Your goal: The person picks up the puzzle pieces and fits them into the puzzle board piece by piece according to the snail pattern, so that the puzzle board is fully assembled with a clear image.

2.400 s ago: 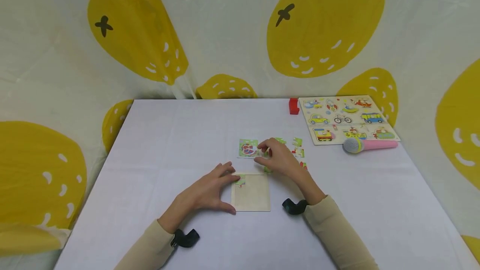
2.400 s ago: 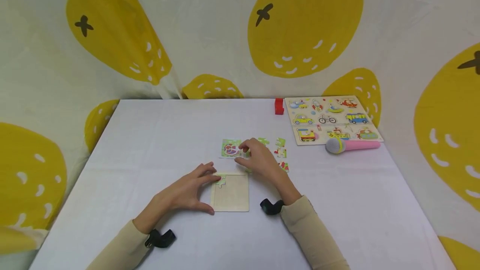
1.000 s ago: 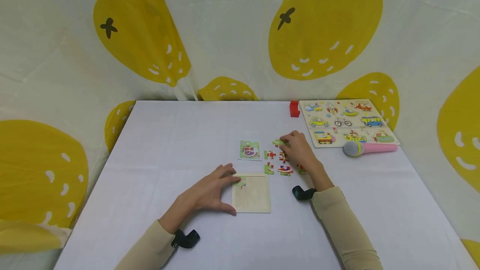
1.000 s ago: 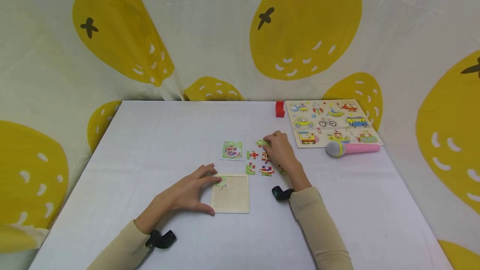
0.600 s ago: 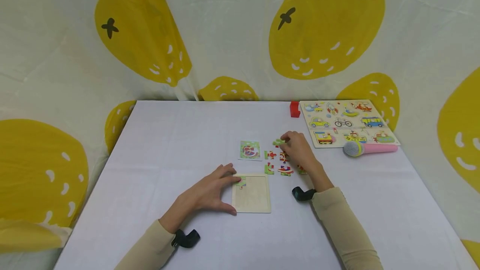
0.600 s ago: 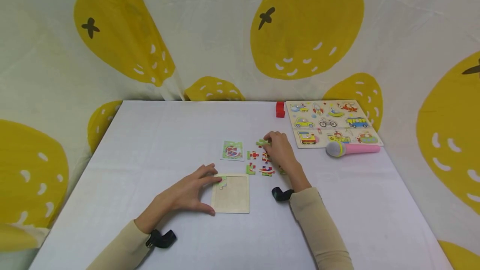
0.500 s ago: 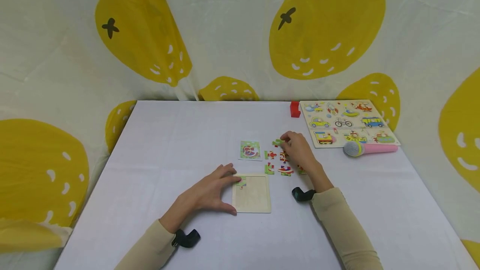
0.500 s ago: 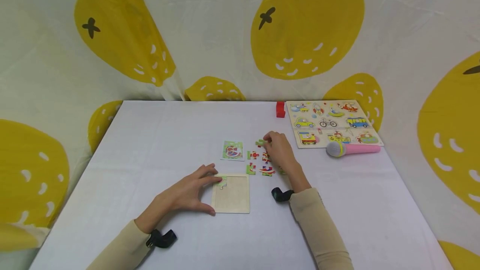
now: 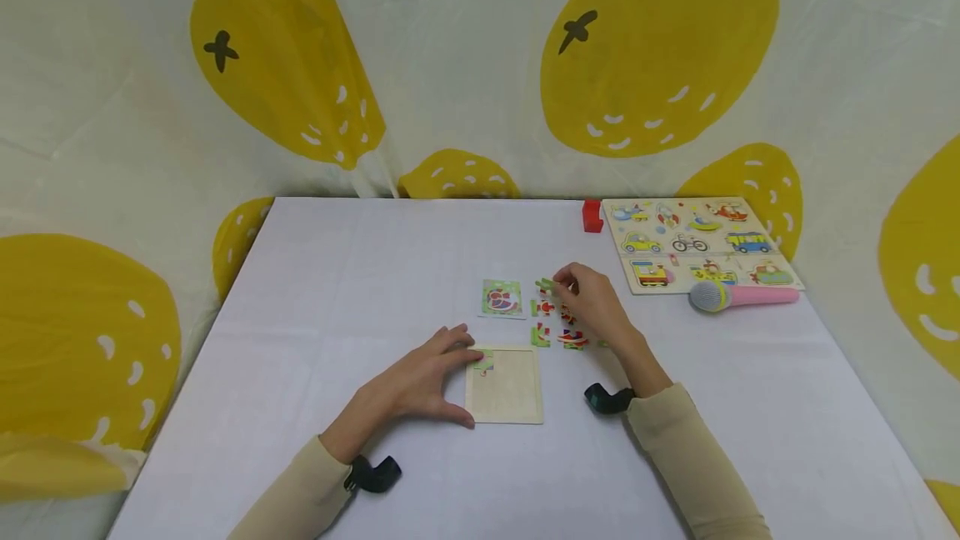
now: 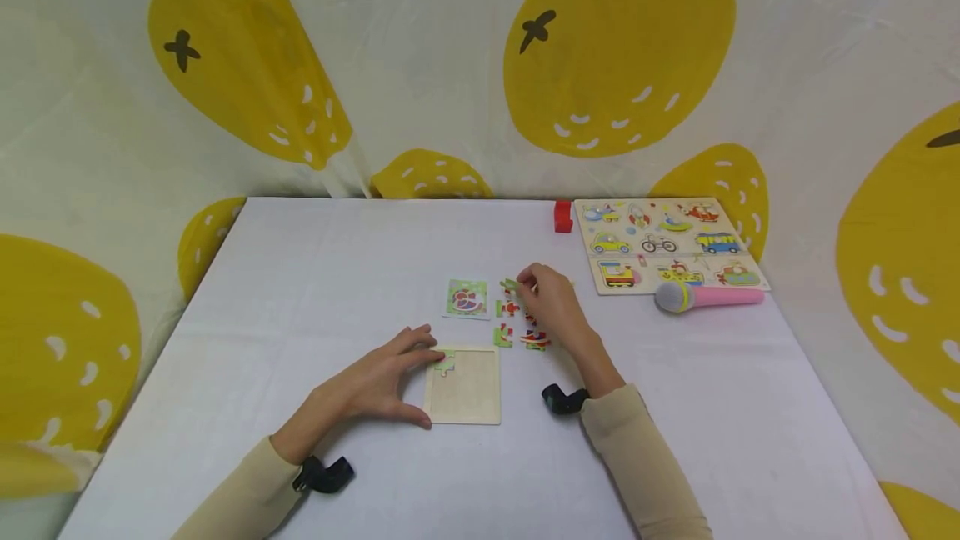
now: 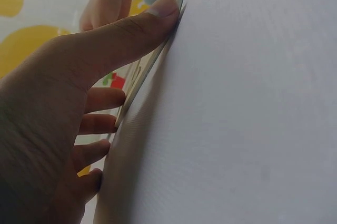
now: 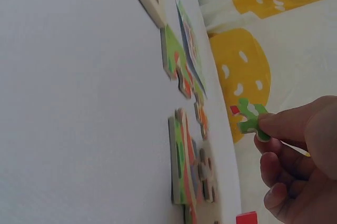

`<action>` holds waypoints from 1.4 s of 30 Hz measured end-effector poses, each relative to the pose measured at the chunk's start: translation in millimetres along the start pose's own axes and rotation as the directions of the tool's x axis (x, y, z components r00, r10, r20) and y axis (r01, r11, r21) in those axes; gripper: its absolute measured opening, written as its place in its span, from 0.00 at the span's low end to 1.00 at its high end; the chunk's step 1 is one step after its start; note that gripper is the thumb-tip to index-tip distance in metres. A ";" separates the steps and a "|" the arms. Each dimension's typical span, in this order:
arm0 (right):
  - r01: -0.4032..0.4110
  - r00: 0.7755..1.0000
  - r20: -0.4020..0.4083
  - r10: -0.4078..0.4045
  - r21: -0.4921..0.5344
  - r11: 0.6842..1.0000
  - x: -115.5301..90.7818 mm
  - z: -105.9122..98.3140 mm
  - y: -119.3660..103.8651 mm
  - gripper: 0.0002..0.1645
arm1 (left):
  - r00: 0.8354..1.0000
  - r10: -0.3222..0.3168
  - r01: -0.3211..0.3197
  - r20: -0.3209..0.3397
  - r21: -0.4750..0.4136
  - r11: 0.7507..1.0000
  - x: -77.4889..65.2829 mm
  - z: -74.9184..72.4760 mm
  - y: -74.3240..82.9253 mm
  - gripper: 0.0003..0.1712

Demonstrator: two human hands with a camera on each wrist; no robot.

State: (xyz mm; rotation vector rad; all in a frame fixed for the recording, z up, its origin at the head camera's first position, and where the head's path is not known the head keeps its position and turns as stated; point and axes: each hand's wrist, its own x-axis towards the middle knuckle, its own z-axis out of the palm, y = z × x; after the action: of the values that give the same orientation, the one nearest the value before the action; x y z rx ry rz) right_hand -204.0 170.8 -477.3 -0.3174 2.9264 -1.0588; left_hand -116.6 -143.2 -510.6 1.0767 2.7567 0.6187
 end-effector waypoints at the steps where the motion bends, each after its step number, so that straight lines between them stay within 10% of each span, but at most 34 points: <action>1: 0.006 1.000 0.004 -0.006 0.006 1.000 -1.9 -0.5 -2.1 0.11 | 1.000 0.002 -0.002 -0.001 0.000 1.000 0.1 0.0 0.0 0.55; 42: 0.182 0.905 0.362 -0.225 0.149 0.972 -41.2 33.3 -43.1 0.06 | 0.993 -0.036 0.024 0.115 0.100 0.995 16.5 -15.7 20.5 0.52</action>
State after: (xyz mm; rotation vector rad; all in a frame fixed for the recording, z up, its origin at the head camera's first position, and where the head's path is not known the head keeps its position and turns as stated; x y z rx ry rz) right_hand -153.0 125.3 -477.9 -0.7477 2.5209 -1.0400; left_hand -120.0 -123.7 -487.2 1.0522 2.7219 0.4054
